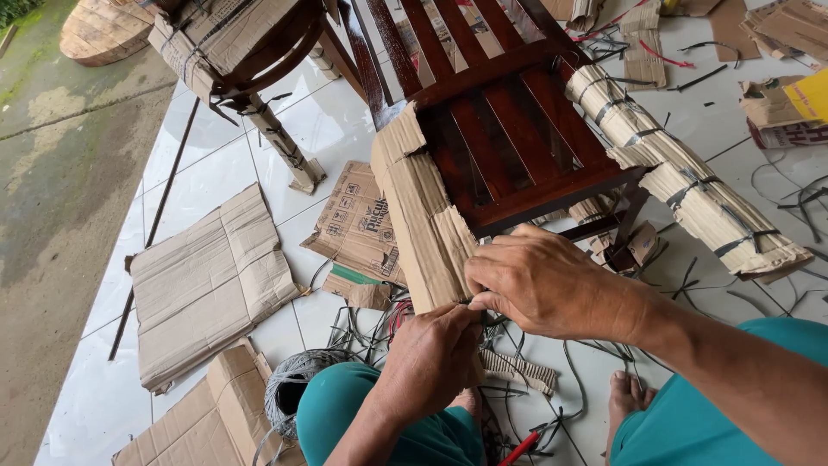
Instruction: The person wraps cardboard around the legs of a wooden chair and secures it with wire ties. They use pliers to cut the wire and tighten the ties around the chair legs.
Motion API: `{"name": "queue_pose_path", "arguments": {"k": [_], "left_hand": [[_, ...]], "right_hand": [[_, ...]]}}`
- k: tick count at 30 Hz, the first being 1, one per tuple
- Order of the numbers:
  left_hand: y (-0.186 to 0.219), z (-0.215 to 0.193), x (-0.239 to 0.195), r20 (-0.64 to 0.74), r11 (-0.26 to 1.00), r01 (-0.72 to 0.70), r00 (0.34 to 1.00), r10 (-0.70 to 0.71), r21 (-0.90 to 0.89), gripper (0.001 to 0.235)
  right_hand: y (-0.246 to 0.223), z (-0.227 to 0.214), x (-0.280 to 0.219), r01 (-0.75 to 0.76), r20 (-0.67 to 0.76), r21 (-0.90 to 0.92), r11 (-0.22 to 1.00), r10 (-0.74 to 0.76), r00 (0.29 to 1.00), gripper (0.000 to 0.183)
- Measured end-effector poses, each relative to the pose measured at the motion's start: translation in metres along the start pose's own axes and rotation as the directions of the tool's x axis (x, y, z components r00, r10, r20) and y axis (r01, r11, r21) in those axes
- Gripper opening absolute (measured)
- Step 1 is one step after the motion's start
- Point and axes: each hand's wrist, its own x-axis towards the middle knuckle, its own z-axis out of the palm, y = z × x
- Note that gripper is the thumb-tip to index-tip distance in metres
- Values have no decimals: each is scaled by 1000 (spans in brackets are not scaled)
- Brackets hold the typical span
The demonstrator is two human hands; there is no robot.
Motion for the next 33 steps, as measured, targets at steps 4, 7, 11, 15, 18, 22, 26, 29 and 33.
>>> {"name": "queue_pose_path", "arguments": {"k": [4, 7, 11, 15, 18, 22, 26, 29, 33], "left_hand": [[7, -11, 7, 53, 985, 115, 993, -109, -129, 22], [4, -13, 7, 19, 951, 201, 979, -202, -236, 33], [12, -19, 7, 63, 844, 310, 947, -315, -437, 41], [2, -9, 1, 57, 742, 320, 932, -357, -590, 41], [-3, -5, 0, -13, 830, 289, 942, -335, -477, 51], [-1, -4, -2, -11, 780, 292, 934, -358, -553, 45], [-4, -6, -3, -2, 761, 365, 901, -434, -536, 47], [-13, -4, -7, -26, 712, 307, 909, -416, -631, 45], [-22, 4, -9, 38, 372, 226, 892, -450, -900, 21]], "right_hand": [[4, -2, 14, 129, -100, -63, 990, -135, 986, 27], [4, -4, 15, 161, -187, -40, 986, -166, 968, 25], [-2, -4, 10, 174, -323, 50, 984, -148, 935, 23], [-16, -19, -9, 96, -449, -13, 995, -92, 889, 39], [-17, 12, -22, -60, -174, 67, 996, 71, 982, 44], [-18, 43, -27, -140, -109, 36, 989, 143, 984, 14], [-18, 50, -26, -180, -146, 231, 956, 217, 965, 33], [-27, 36, -22, -146, -152, 413, 899, 226, 962, 36], [-31, 23, -18, -387, 233, 777, 497, 345, 909, 42]]}}
